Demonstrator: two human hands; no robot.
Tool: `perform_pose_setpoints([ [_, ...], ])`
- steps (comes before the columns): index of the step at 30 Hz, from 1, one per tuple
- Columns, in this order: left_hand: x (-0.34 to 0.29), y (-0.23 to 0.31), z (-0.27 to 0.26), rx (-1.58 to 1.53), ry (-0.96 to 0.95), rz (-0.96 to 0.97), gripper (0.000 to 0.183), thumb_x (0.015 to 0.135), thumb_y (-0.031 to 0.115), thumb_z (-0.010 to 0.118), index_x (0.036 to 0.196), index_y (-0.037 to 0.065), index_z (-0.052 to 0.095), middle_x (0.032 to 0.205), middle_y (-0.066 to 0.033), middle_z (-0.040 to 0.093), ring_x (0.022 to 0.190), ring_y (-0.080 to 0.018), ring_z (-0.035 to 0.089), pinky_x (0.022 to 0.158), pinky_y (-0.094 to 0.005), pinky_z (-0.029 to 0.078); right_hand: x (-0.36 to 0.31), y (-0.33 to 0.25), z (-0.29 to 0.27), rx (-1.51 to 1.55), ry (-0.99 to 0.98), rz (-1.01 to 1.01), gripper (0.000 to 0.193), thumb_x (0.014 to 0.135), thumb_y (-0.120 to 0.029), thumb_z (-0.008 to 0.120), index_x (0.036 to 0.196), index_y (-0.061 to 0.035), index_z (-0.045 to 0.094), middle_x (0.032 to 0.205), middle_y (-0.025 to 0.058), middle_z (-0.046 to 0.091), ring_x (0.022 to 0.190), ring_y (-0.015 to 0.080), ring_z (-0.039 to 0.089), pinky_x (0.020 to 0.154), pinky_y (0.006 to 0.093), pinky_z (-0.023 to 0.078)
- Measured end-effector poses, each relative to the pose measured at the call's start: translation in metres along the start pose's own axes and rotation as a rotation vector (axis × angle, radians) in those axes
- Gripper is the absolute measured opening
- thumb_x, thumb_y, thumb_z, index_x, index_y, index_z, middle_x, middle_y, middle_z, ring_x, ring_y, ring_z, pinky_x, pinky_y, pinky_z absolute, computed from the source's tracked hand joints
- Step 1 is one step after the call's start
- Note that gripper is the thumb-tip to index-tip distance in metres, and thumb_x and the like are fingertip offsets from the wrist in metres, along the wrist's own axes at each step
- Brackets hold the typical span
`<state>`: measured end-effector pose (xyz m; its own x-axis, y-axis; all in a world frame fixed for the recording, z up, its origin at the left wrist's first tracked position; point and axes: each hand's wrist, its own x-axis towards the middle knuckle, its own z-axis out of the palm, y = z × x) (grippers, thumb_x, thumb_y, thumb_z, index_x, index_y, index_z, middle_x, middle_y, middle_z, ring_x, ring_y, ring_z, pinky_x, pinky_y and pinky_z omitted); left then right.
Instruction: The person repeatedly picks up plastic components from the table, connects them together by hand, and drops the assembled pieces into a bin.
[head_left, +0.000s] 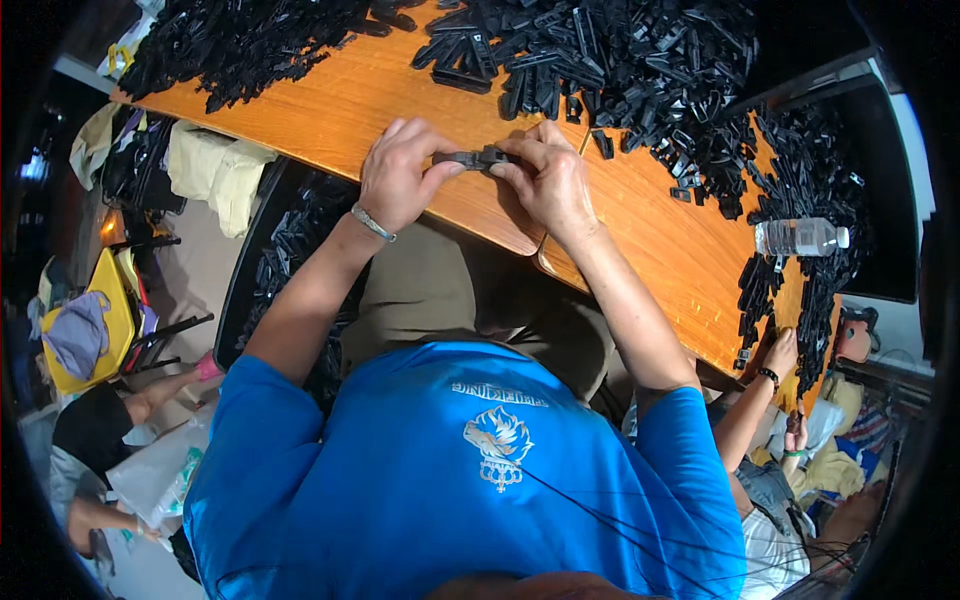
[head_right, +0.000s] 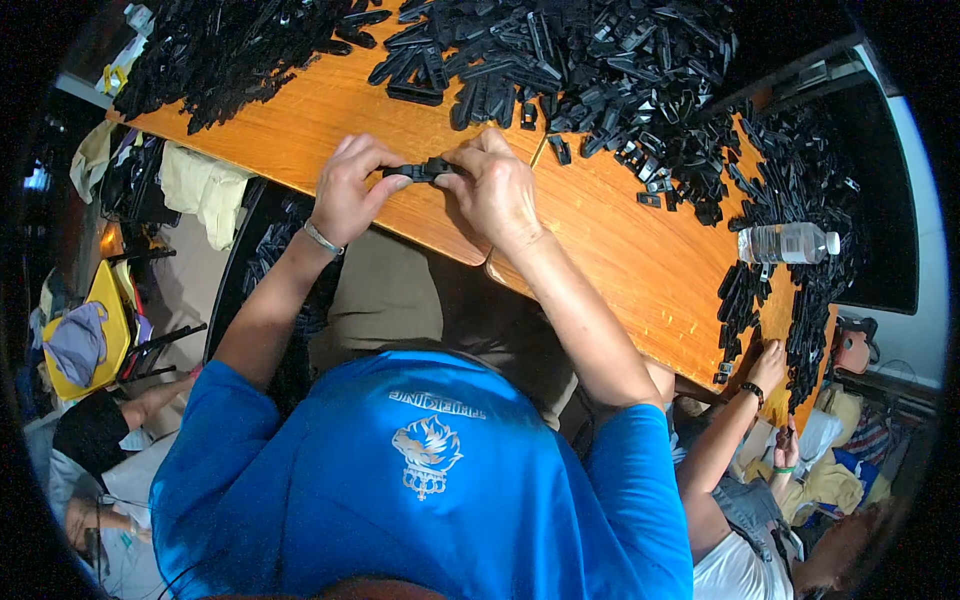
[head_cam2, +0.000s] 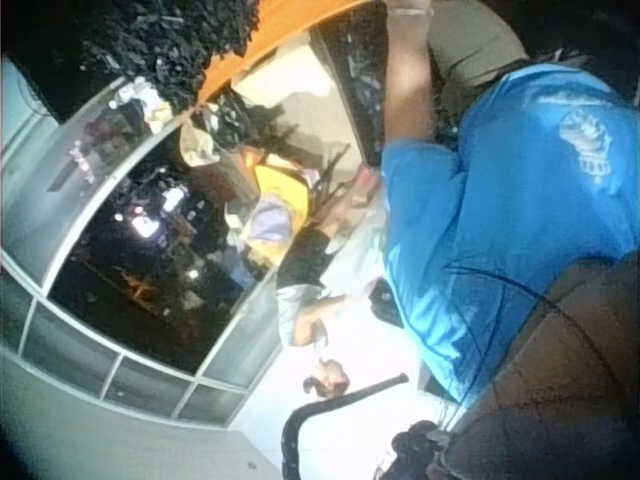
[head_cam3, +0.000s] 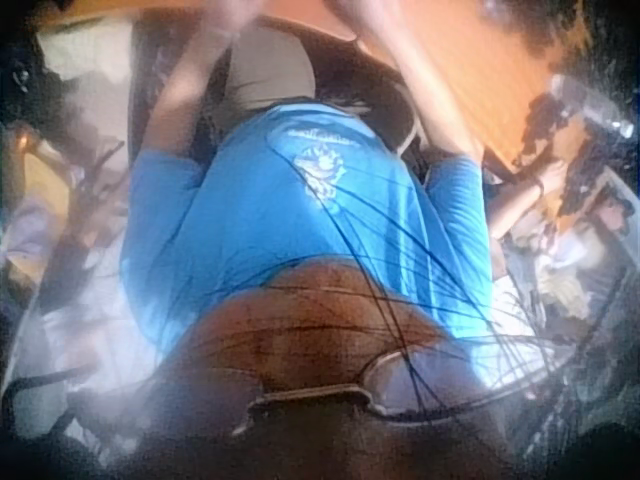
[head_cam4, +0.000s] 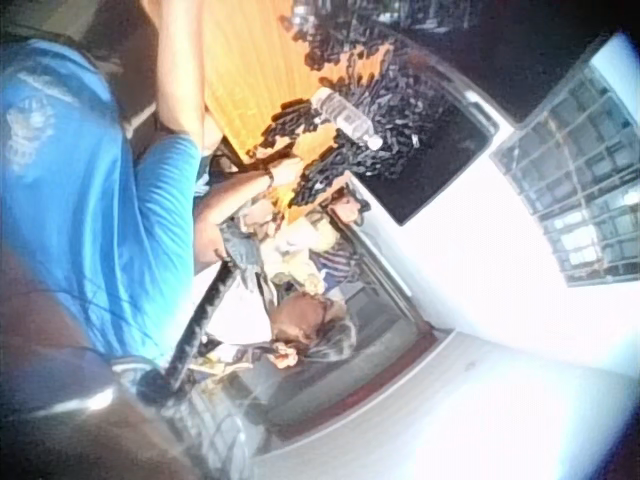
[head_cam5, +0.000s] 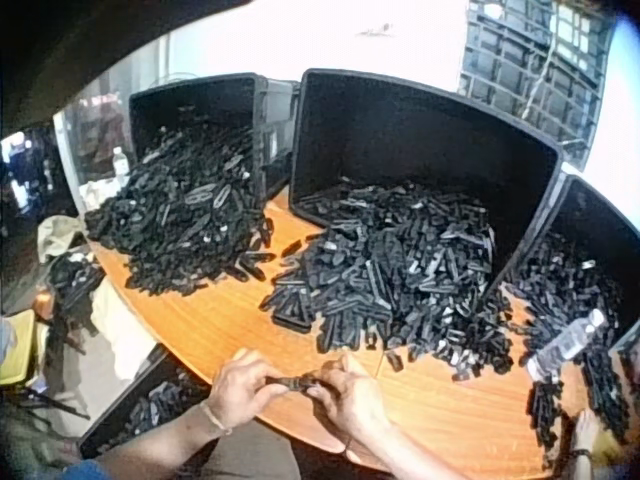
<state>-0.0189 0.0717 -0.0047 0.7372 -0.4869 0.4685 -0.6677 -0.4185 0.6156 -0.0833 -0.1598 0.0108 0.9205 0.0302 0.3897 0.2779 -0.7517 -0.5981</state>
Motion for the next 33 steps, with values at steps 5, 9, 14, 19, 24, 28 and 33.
perform_pose_setpoints([
  [5,-0.002,-0.001,0.003,0.02,0.017,0.03,0.02,0.081,0.006,0.086,0.096,0.003,0.074,0.097,-0.0113,0.069,0.094,-0.0339,0.065,0.083,-0.0426,0.052,0.005,0.005,-0.003,-0.021,-0.1,-0.015,0.026,0.079,-0.012,0.09,0.102,-0.0053,0.081,0.097,0.0126,0.068,0.089,0.0365,0.071,0.075,0.0462,0.057],
  [9,0.007,-0.004,0.006,-0.022,0.029,0.041,0.02,0.082,0.007,0.086,0.096,0.002,0.072,0.097,-0.0118,0.069,0.094,-0.0341,0.065,0.084,-0.0429,0.051,0.03,0.003,0.013,-0.006,-0.078,-0.208,0.027,0.081,-0.013,0.089,0.104,-0.0053,0.078,0.095,0.0125,0.066,0.086,0.0382,0.069,0.073,0.0454,0.055],
  [14,0.006,-0.01,-0.048,0.035,-0.261,-0.029,0.019,0.083,0.003,0.084,0.097,0.001,0.071,0.097,-0.0125,0.068,0.094,-0.0339,0.066,0.084,-0.043,0.052,0.021,-0.003,0.01,-0.009,-0.247,-0.221,0.022,0.085,-0.022,0.087,0.102,-0.0091,0.081,0.096,0.0124,0.07,0.089,0.0367,0.071,0.075,0.0465,0.057],
  [19,-0.015,-0.02,-0.132,0.062,-0.563,-0.151,0.022,0.087,0.0,0.08,0.108,0.002,0.074,0.097,-0.0106,0.07,0.091,-0.0274,0.068,0.083,-0.0387,0.054,-0.018,0.031,-0.055,-0.257,0.137,0.126,0.024,0.089,-0.02,0.085,0.111,-0.0116,0.081,0.098,0.0112,0.072,0.09,0.0361,0.073,0.077,0.0445,0.058],
  [24,0.04,-0.014,-0.061,0.023,-0.176,-0.121,0.023,0.097,0.01,0.075,0.119,0.004,0.074,0.11,-0.0121,0.07,0.099,-0.0264,0.07,0.09,-0.0375,0.056,-0.013,0.051,-0.065,-0.575,0.124,0.242,0.028,0.092,-0.021,0.08,0.118,-0.0117,0.076,0.111,0.0169,0.07,0.09,0.0398,0.074,0.076,0.0501,0.06],
  [28,0.079,-0.034,-0.001,0.285,0.008,0.038,0.023,0.095,0.018,0.078,0.116,0.007,0.077,0.111,-0.0086,0.071,0.11,-0.0305,0.066,0.095,-0.0441,0.054,-0.013,0.064,-0.065,-0.584,-0.004,0.145,0.024,0.095,-0.019,0.075,0.117,-0.0103,0.073,0.106,0.0218,0.069,0.085,0.0433,0.074,0.074,0.0529,0.06],
  [33,0.079,-0.043,0.016,0.375,0.113,0.087,0.016,0.087,0.015,0.084,0.099,0.008,0.077,0.108,-0.005,0.071,0.108,-0.0299,0.067,0.09,-0.0455,0.054,-0.024,0.029,-0.072,-0.528,-0.122,0.147,0.017,0.099,-0.016,0.071,0.111,-0.0048,0.067,0.099,0.0263,0.068,0.081,0.0483,0.071,0.072,0.0558,0.058],
])
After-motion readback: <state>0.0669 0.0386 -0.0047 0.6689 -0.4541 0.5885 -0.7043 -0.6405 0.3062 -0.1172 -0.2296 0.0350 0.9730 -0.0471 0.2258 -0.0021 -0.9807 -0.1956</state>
